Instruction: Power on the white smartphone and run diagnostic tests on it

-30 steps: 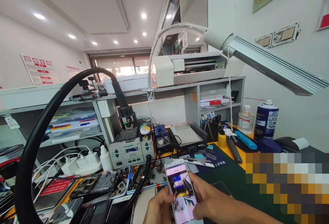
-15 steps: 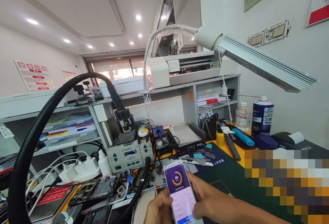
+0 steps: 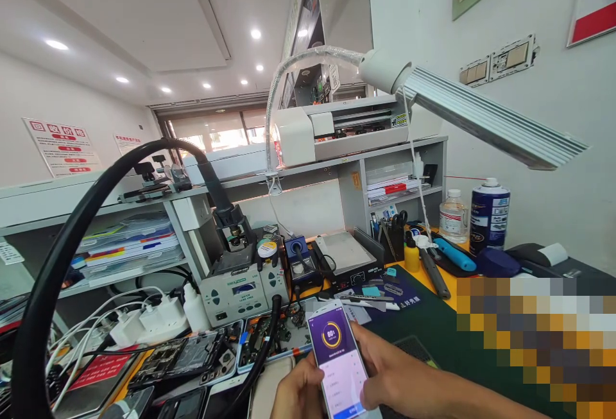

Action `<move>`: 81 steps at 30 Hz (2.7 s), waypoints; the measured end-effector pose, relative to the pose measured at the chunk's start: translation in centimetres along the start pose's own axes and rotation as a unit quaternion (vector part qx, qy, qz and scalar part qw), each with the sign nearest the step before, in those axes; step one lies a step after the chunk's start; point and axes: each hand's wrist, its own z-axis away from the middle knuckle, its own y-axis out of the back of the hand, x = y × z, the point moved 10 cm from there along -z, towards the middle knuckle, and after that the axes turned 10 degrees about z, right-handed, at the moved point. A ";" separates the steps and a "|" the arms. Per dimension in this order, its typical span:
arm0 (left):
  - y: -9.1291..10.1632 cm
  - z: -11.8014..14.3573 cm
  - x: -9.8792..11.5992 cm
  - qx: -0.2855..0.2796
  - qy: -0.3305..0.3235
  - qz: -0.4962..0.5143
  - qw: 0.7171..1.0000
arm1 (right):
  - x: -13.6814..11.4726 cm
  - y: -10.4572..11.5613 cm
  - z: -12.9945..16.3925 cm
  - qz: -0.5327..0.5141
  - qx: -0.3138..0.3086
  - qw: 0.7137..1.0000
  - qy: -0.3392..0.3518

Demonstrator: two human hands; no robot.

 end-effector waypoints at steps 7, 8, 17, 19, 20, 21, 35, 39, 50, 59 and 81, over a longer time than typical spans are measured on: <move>0.4 -0.2 0.0 0.013 -0.008 0.004 1.000 | -0.6 -0.3 0.0 -0.005 0.001 1.000 0.001; 0.4 -0.2 0.0 0.017 -0.007 0.009 1.000 | -0.7 -0.3 0.0 -0.010 0.001 1.000 0.006; 0.2 0.5 0.2 0.040 0.002 -0.025 0.999 | 0.4 0.2 -0.1 -0.002 0.014 1.000 0.008; 0.5 0.4 0.2 0.036 0.009 -0.043 0.998 | 0.4 0.3 -0.1 -0.002 0.015 1.000 0.008; 0.6 0.3 0.1 0.032 0.011 -0.049 0.998 | 0.2 0.2 -0.1 -0.005 0.014 1.000 0.012; 0.8 0.3 0.1 0.028 0.012 -0.051 0.998 | 0.0 0.2 -0.1 -0.009 0.013 1.000 0.017; 0.2 0.2 0.1 0.012 0.024 -0.024 0.999 | 1.5 1.0 -0.4 -0.003 0.096 0.995 -0.022; 0.0 -0.1 0.0 0.010 0.023 -0.011 1.000 | 1.3 0.9 -0.1 -0.021 0.079 0.995 -0.047; -0.1 0.0 0.5 0.017 -0.002 -0.009 1.000 | 2.2 1.6 -0.7 -0.042 0.090 0.994 -0.049; -0.6 0.3 0.5 0.016 0.008 -0.001 1.000 | 0.6 1.0 -0.2 0.005 0.092 0.996 -0.018; 0.7 -0.5 -0.1 0.038 0.011 0.027 0.999 | 1.1 1.6 -0.2 0.016 0.104 0.994 -0.024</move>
